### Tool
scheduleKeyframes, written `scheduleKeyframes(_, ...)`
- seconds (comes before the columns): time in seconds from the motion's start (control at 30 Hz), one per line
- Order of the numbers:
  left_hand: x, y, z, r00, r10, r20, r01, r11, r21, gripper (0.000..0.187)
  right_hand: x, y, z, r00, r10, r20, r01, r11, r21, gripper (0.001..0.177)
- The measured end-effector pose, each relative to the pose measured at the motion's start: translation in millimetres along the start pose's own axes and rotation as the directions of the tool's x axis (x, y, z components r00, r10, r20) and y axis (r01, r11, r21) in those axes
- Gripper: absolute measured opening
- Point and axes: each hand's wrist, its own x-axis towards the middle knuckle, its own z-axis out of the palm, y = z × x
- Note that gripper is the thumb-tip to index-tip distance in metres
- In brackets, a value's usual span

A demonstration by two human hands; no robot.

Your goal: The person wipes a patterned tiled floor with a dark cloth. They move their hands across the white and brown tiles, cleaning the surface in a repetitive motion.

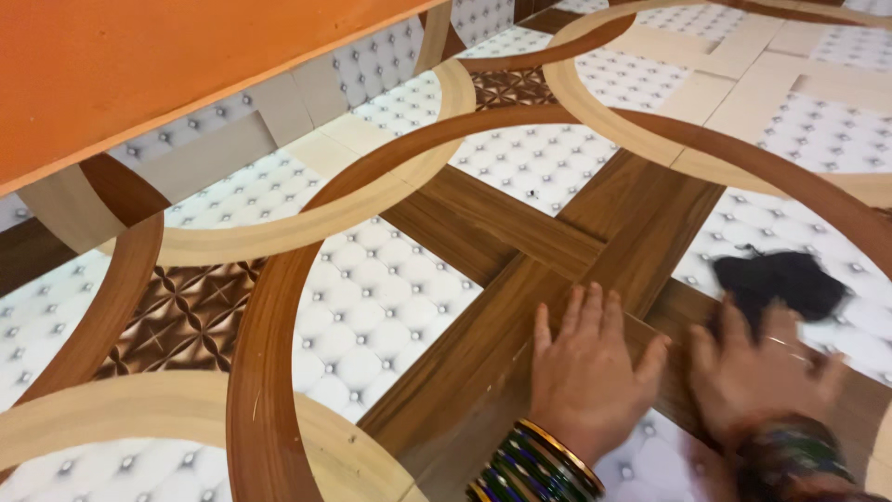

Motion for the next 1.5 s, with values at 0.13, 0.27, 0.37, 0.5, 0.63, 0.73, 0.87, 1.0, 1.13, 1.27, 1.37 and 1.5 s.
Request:
scheduleKeyframes(0.13, -1, -3, -25, 0.999, -0.047, 0.009, 0.047, 0.997, 0.054, 0.078, -20, -80, -59, 0.812, -0.146, 0.565, 0.363, 0.885, -0.293, 0.062)
scheduleKeyframes(0.27, -3, -10, -49, 0.993, -0.114, -0.039, 0.118, 0.986, 0.117, 0.077, -50, -132, -86, 0.737, -0.392, 0.551, 0.550, 0.821, -0.151, 0.113)
scheduleKeyframes(0.37, -9, -12, -59, 0.980, -0.185, -0.069, 0.194, 0.970, 0.147, 0.077, -65, -145, -89, 0.753, -0.597, 0.277, 0.601, 0.795, 0.079, 0.109)
scheduleKeyframes(0.5, -15, -11, -58, 0.973, -0.227, -0.042, 0.231, 0.960, 0.159, 0.077, -46, -142, -91, 0.645, -0.629, 0.434, 0.705, 0.709, -0.021, 0.102)
scheduleKeyframes(0.63, -14, -6, -43, 0.984, -0.178, 0.019, 0.174, 0.974, 0.148, 0.078, -2, -118, -71, 0.792, -0.562, 0.238, 0.549, 0.827, 0.123, 0.068)
scheduleKeyframes(0.73, 2, 10, -18, 0.982, -0.166, 0.086, 0.155, 0.980, 0.123, 0.080, 32, -95, -48, 0.884, -0.396, 0.250, 0.364, 0.917, 0.165, 0.057)
scheduleKeyframes(0.87, 34, 28, 11, 0.992, -0.096, 0.078, 0.086, 0.989, 0.121, 0.080, 68, -43, -19, 0.936, -0.300, 0.186, 0.272, 0.949, 0.162, 0.060)
scheduleKeyframes(1.0, 55, 43, 25, 0.992, -0.038, 0.122, 0.025, 0.994, 0.109, 0.081, 89, 14, -8, 0.977, -0.180, 0.119, 0.164, 0.978, 0.129, 0.062)
scheduleKeyframes(1.13, 61, 60, 47, 0.991, -0.024, 0.134, 0.016, 0.998, 0.058, 0.081, 92, 64, -4, 0.996, -0.006, 0.094, -0.006, 0.992, 0.127, 0.061)
scheduleKeyframes(1.27, 52, 80, 61, 0.987, 0.033, 0.160, -0.039, 0.999, 0.034, 0.082, 83, 107, 1, 0.984, 0.153, 0.091, -0.160, 0.984, 0.073, 0.066)
scheduleKeyframes(1.37, 32, 86, 60, 0.979, 0.059, 0.194, -0.066, 0.997, 0.030, 0.082, 66, 138, 6, 0.969, 0.240, 0.055, -0.243, 0.968, 0.065, 0.067)
scheduleKeyframes(1.5, 20, 84, 49, 0.960, 0.015, 0.279, -0.020, 1.000, 0.016, 0.084, 33, 150, 1, 0.942, 0.336, -0.003, -0.333, 0.935, 0.119, 0.068)
